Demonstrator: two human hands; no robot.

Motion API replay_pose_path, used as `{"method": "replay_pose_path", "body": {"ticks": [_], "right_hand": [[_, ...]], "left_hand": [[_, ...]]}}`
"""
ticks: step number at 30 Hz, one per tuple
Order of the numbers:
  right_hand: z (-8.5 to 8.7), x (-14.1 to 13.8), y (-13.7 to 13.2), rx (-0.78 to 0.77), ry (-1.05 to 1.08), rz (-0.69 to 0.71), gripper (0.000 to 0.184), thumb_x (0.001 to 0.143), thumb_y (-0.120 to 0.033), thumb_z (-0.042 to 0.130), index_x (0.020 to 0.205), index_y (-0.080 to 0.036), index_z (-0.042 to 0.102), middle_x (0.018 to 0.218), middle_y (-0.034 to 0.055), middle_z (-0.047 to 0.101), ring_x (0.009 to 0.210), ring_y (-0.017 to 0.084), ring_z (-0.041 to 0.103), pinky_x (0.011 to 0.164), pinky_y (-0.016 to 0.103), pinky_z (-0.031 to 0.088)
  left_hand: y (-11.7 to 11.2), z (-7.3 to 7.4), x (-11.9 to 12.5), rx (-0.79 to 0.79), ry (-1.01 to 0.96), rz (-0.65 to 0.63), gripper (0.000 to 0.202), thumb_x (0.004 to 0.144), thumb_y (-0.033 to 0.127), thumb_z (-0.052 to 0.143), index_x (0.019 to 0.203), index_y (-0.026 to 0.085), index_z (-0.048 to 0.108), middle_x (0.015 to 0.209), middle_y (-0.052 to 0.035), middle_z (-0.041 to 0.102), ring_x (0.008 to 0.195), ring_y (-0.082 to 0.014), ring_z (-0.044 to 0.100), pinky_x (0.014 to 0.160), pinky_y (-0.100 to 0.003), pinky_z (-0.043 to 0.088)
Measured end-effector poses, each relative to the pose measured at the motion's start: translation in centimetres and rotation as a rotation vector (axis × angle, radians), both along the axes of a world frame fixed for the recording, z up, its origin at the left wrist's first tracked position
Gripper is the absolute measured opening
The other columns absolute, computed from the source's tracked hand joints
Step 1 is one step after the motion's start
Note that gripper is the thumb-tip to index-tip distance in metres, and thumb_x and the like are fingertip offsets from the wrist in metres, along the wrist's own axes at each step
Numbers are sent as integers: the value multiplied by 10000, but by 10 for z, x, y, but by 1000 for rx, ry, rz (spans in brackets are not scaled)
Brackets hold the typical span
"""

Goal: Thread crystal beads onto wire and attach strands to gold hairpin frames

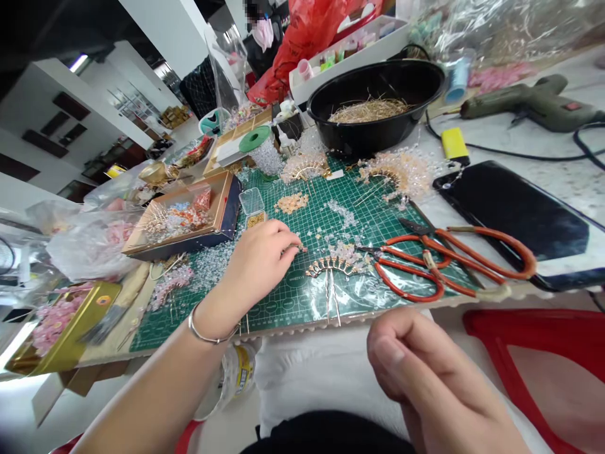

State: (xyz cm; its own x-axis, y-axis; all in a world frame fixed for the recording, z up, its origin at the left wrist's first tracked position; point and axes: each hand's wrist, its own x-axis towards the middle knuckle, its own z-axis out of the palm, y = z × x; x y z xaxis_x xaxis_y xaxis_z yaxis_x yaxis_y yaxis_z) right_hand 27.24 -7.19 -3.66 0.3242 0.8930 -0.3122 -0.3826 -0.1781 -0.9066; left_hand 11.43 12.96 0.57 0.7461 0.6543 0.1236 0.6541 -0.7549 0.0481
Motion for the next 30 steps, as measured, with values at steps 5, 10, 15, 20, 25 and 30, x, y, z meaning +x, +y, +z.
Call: {"method": "replay_pose_path", "body": {"ticks": [5,10,15,20,25,30], "right_hand": [[-4,10,4,123,235,-55,291,939,-363,579,676,-238,577,566,-11,369,507,142,326,414,274,323],[1,7,0,146,293,-38,311,955,-355,556,669,-231,564,572,-12,363,507,138,313,424,280,314],[6,-4,1,110,299,-14,317,939,-382,592,663,-227,573,566,-15,377,509,128,315,438,255,320],[11,-9,1,58,301,-14,304,915,-402,628,665,-232,599,556,-19,381,506,127,308,439,233,333],[12,-11,1,9,269,-20,343,845,-437,690,598,-234,566,537,-22,381,488,132,299,418,235,336],[12,-14,3,-2,233,16,353,832,-450,707,589,-234,568,537,-25,382,491,130,299,416,228,328]], "left_hand": [[0,-1,3,7,28,-19,231,926,150,530,919,190,757,940,-60,670,899,-222,598,812,-375,453],[0,-2,-2,47,33,16,243,921,141,521,906,178,760,958,-85,667,925,-246,576,839,-403,429],[4,-6,3,46,43,-31,250,948,184,524,895,194,769,960,-67,680,925,-238,563,829,-386,424],[9,-11,6,27,47,-47,238,939,166,540,894,181,773,992,-74,705,958,-251,575,851,-400,436],[12,-15,3,-4,18,-37,267,945,143,525,859,182,775,995,-61,725,972,-247,593,880,-401,457],[17,-16,-1,-28,-4,-25,277,932,124,507,873,187,769,980,-51,739,930,-234,618,871,-396,486]]}}
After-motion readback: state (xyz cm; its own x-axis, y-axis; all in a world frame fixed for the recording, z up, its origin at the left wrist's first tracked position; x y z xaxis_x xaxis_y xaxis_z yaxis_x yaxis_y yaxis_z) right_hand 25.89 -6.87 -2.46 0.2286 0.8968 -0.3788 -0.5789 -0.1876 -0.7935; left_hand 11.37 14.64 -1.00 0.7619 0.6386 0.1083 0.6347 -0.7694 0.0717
